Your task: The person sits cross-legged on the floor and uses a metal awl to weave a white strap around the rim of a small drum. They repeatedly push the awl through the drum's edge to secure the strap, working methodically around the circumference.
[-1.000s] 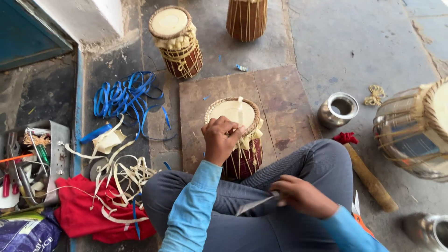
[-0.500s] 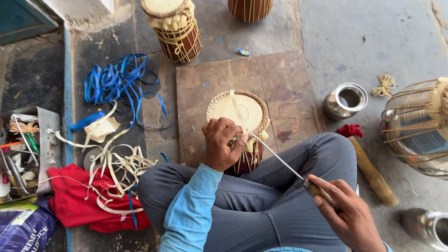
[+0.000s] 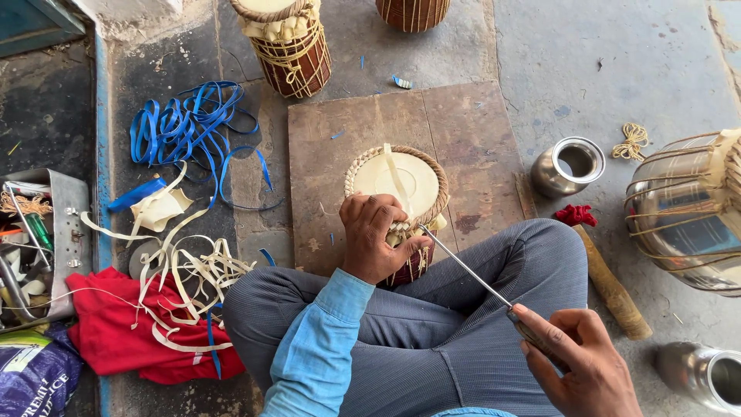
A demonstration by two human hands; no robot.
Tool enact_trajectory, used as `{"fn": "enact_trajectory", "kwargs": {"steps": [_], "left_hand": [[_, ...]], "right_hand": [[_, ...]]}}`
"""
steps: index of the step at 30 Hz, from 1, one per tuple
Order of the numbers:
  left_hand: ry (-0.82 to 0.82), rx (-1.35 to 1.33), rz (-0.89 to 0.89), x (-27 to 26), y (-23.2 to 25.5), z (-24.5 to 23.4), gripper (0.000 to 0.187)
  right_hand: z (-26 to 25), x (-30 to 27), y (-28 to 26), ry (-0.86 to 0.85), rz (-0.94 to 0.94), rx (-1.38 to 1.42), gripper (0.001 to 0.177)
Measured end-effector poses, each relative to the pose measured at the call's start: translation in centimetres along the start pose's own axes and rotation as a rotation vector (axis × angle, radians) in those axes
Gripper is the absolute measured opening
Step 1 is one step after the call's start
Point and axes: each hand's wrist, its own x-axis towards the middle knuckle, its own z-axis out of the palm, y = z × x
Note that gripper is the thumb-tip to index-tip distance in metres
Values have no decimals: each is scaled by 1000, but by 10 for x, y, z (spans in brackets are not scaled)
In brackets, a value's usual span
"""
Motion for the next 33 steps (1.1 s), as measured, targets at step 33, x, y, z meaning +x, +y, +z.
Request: {"fn": "enact_trajectory", "kwargs": {"steps": [33], "left_hand": [[76, 6, -80, 5, -8, -5, 57]], "right_hand": [[41, 18, 16, -92, 55, 780, 49]]}}
